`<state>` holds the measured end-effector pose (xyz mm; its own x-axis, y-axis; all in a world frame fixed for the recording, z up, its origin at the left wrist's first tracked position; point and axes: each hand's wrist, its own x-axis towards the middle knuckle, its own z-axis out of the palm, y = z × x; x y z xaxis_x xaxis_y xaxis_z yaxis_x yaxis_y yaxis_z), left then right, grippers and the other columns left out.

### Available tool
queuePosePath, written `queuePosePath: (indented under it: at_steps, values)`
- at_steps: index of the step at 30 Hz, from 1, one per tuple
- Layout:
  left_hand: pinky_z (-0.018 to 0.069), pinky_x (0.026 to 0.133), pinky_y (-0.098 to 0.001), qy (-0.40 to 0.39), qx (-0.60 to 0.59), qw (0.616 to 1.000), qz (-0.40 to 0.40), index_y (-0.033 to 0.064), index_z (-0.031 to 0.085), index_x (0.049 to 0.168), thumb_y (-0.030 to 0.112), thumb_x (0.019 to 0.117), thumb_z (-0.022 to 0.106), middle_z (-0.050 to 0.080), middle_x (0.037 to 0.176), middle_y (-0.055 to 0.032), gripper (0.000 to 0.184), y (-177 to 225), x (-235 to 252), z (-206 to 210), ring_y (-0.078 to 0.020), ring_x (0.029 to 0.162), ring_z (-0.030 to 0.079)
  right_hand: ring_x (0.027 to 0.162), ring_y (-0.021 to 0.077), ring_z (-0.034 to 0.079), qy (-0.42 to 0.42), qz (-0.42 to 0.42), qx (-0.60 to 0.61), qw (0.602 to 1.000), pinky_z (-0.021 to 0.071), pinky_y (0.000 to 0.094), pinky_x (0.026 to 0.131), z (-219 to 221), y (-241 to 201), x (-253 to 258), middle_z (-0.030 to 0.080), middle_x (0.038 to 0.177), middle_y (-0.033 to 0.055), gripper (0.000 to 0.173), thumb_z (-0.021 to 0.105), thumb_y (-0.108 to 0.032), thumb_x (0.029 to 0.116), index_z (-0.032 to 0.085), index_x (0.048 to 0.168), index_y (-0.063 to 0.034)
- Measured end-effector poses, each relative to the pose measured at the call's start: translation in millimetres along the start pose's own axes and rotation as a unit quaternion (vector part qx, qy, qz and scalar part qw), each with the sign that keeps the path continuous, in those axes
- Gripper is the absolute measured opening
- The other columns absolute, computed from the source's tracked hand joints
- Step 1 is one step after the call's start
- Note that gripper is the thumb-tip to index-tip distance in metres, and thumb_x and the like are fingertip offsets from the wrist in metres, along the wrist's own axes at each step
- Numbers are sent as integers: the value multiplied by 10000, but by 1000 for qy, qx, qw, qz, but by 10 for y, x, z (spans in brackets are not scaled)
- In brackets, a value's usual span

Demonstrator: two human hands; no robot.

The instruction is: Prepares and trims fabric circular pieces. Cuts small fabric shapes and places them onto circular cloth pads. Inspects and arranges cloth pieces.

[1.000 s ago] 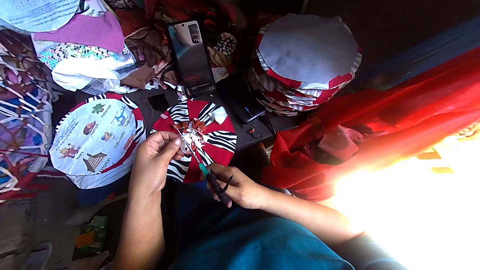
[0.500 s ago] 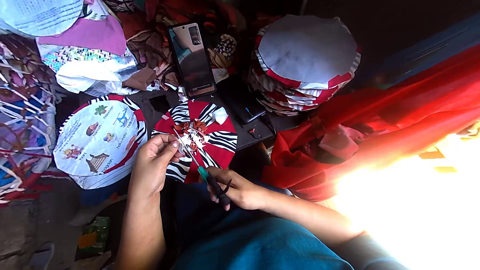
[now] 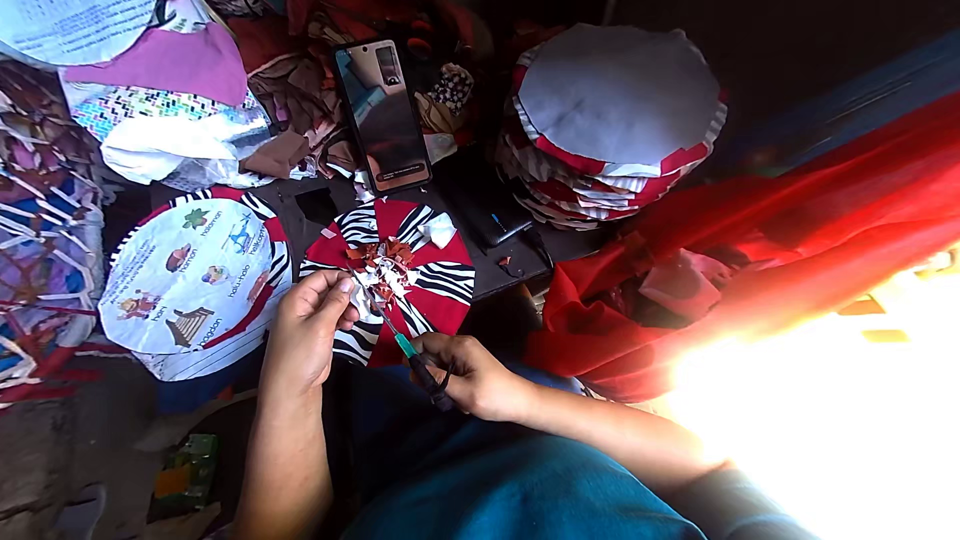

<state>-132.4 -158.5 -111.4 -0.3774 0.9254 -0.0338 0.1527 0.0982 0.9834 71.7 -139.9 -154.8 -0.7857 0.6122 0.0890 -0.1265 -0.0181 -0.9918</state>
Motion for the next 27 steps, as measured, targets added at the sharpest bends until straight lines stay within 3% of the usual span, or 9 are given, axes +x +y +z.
queuePosePath:
  at_steps: [5,14,17,21,24,27]
  values:
    - [518,612,-119,-35,19,999,19,111,632,968,6,1013,505,624,743,103,171,27,-35,-10,38,626,590,568,-52,511,-39,25,38,998,420,116,503,-38,-50,-6,527,719,-78,256,455,-208,1039,576,1121,2]
    - [496,605,-110,-39,71,997,17,91,628,979,-9,996,535,612,752,92,137,41,-15,-33,42,629,576,532,-60,474,5,14,30,999,400,115,498,-14,-33,45,506,660,-87,164,509,-122,1012,614,1010,4]
    - [508,625,-124,-29,60,998,19,89,623,1010,11,1009,519,603,769,91,131,46,-4,-39,37,644,577,538,-47,515,-27,47,72,996,425,116,477,-26,-73,52,545,703,-79,194,460,-141,1041,584,1098,-4]
    - [581,707,-185,43,-28,998,38,110,596,1061,-3,1018,517,650,840,98,144,57,31,-24,1,729,656,657,-8,568,-104,50,62,991,478,160,540,-63,-72,-9,566,846,-41,382,353,-303,1056,494,1235,3]
    - [595,761,-202,73,-87,992,60,129,570,1070,-55,999,505,663,886,102,208,95,18,14,-11,785,678,680,12,585,-133,44,30,990,495,180,555,-55,-49,-63,585,875,-3,439,370,-324,1056,477,1278,39]
    - [577,747,-185,68,-89,991,73,139,579,1099,-45,992,522,660,906,111,220,82,-22,60,0,794,663,691,12,584,-131,35,17,991,488,176,560,-20,-52,-61,581,881,7,438,394,-309,1049,469,1289,50]
